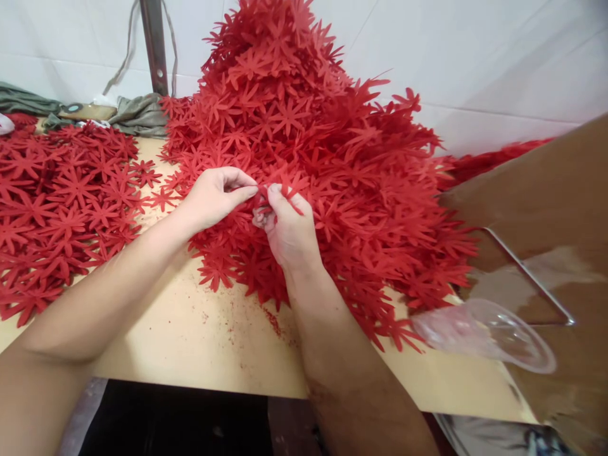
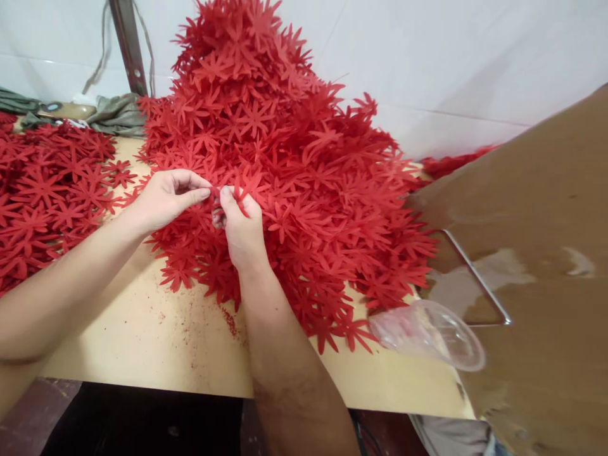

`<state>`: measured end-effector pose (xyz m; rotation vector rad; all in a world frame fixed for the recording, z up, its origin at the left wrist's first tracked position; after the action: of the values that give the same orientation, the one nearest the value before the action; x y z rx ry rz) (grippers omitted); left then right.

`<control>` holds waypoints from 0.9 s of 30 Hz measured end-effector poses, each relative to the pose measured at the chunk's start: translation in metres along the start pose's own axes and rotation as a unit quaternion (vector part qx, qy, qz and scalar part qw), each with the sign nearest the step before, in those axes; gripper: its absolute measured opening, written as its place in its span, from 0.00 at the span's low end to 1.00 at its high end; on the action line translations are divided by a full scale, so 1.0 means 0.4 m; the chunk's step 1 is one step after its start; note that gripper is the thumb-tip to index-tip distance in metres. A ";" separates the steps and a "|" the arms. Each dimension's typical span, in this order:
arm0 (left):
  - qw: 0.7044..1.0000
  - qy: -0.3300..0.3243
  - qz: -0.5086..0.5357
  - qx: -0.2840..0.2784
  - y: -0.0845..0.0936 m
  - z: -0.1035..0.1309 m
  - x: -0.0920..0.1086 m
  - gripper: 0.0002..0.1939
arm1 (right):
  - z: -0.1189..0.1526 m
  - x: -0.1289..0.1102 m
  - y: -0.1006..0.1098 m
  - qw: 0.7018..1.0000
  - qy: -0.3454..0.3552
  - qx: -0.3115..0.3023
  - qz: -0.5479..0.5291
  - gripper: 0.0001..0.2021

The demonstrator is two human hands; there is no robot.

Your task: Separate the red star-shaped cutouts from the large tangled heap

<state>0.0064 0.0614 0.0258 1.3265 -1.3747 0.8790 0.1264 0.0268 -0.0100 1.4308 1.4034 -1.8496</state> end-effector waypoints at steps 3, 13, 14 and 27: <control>0.999 -0.026 -0.031 -0.007 0.001 -0.002 -0.002 0.08 | 0.000 0.001 0.003 1.000 0.006 -0.002 0.015 0.17; 0.996 -0.074 -0.053 -0.022 -0.003 0.005 0.006 0.04 | 0.001 0.004 0.008 1.000 0.007 -0.019 0.015 0.15; 0.995 -0.074 -0.055 -0.023 -0.002 0.004 0.004 0.03 | 0.002 0.003 0.007 1.000 0.003 -0.019 0.016 0.15; 0.995 -0.058 -0.075 -0.029 -0.004 0.011 0.006 0.08 | -0.002 0.005 0.008 0.998 0.011 0.005 0.059 0.15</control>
<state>0.0076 0.0562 0.0267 1.4349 -1.3592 0.6654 0.1285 0.0266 -0.0134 1.5111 1.2911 -1.7746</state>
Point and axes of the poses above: each hand's wrist, its own z-axis away from the middle knuckle, its own y-axis out of the back of the hand, x = y × z, the point moved 1 cm from there along -z, towards the middle knuckle, and after that the axes turned 13 degrees about x, right-handed, at the moved point
